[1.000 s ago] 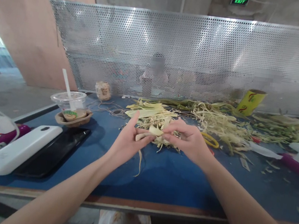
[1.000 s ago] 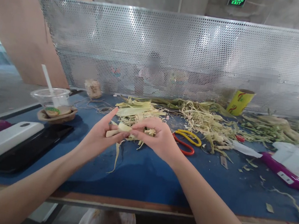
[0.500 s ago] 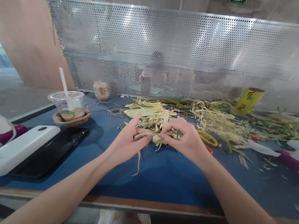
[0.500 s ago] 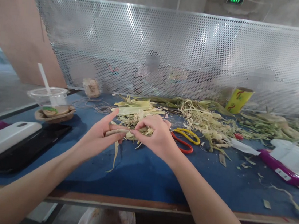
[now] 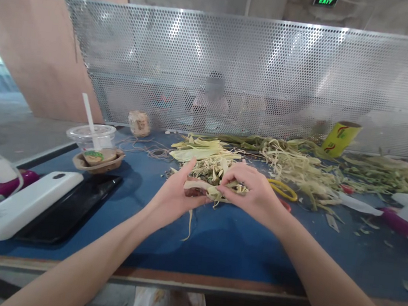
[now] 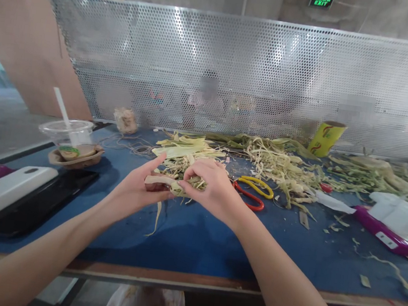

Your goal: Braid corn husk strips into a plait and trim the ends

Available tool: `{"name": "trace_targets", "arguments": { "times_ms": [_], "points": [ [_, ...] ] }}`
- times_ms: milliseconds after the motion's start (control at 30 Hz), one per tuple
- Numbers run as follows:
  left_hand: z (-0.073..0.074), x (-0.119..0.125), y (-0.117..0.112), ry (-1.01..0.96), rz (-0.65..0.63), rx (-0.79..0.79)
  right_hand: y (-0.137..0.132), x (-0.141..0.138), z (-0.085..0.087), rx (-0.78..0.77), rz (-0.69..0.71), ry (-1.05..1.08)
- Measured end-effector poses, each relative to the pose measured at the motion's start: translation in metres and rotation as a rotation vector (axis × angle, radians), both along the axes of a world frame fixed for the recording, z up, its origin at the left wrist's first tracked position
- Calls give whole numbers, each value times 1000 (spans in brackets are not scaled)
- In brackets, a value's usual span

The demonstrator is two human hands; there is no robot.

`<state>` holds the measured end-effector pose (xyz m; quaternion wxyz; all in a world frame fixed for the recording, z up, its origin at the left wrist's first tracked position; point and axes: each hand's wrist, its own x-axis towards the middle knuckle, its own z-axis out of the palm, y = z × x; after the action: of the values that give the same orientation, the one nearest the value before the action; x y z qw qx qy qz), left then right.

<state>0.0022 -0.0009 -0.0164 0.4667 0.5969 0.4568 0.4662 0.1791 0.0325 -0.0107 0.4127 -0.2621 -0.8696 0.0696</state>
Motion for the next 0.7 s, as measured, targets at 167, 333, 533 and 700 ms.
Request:
{"name": "trace_targets", "arguments": {
  "times_ms": [167, 333, 533, 700],
  "points": [
    [2, 0, -2, -39, -24, -14, 0, 0, 0, 1, -8, 10],
    [2, 0, -2, -24, 6, -33, 0, 2, 2, 12, 48, -20],
    [2, 1, -4, -11, 6, -83, -2, 3, 5, 48, 106, -66],
    [1, 0, -4, 116, -33, -48, -1, 3, 3, 51, 103, -136]
  ]
}}
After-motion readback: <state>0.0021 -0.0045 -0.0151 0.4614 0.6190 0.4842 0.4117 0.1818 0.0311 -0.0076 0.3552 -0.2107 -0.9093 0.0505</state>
